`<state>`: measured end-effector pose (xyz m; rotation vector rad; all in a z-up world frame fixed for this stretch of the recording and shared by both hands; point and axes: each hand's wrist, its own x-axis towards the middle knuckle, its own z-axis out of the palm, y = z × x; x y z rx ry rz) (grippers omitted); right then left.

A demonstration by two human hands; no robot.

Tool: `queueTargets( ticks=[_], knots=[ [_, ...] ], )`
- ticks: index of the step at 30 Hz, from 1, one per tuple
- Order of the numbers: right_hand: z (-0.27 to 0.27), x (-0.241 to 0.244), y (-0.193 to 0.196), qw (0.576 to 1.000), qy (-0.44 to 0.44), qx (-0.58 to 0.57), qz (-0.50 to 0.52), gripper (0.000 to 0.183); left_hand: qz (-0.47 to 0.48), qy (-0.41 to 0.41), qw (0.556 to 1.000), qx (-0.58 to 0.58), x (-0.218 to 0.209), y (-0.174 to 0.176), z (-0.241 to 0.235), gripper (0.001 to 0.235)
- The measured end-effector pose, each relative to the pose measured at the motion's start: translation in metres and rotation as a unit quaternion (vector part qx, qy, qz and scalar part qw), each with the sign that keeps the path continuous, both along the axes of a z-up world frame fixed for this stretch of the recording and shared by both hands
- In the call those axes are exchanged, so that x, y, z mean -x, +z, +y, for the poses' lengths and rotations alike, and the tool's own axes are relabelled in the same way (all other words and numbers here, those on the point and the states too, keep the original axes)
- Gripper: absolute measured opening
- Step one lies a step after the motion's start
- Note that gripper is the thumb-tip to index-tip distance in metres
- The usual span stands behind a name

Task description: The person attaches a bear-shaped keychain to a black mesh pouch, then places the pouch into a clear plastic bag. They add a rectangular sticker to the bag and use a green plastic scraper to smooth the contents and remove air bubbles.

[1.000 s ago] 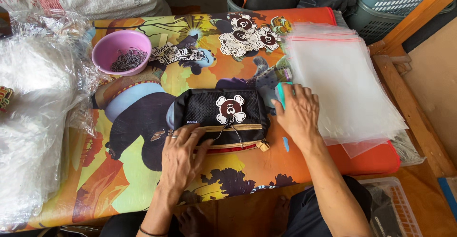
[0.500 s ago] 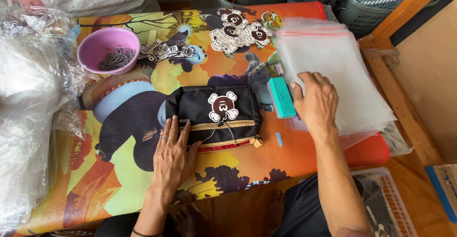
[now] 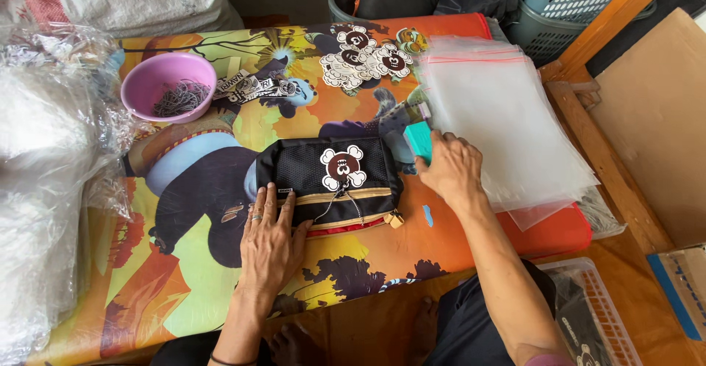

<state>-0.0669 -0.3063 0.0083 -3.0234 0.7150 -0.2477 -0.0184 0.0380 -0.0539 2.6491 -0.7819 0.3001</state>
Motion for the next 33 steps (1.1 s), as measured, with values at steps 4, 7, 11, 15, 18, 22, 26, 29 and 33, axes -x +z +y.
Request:
queueTargets(
  ticks=[4,7,11,15,18,22,26,29,33],
  knots=[
    [0.024,-0.002,0.013,0.999,0.019,-0.024,-0.036,0.047,-0.004,-0.001,1.0,0.0,-0.001,-0.003,0.001,0.061],
    [0.032,0.002,0.031,0.993,0.069,-0.093,-0.025,0.046,-0.01,-0.008,1.0,-0.005,-0.001,0.0,0.001,0.06],
    [-0.015,-0.002,0.011,0.997,0.01,-0.057,-0.042,0.033,-0.007,-0.006,1.0,0.003,0.001,0.002,0.001,0.059],
    [-0.047,-0.01,-0.022,0.998,0.007,-0.051,0.036,0.039,0.003,-0.008,1.0,0.003,0.001,0.0,0.003,0.059],
    [-0.061,-0.014,-0.037,0.997,-0.003,-0.076,0.008,0.035,0.026,-0.028,0.999,0.002,-0.002,0.007,0.01,0.058],
    [-0.035,0.003,-0.003,0.996,-0.005,-0.072,-0.055,0.031,0.04,-0.009,0.999,0.007,-0.001,0.022,0.018,0.051],
    [0.025,0.035,0.043,0.977,0.059,-0.106,-0.175,0.03,0.049,0.014,0.999,-0.014,-0.006,0.024,0.034,0.047],
    [0.089,0.054,0.052,0.963,0.152,-0.146,-0.17,0.033,0.09,0.011,0.995,-0.029,-0.009,0.03,0.041,0.051],
    [0.17,0.071,0.015,0.944,0.261,-0.184,-0.086,0.05,0.132,0.009,0.99,-0.044,-0.009,0.035,0.041,0.057]
  ],
)
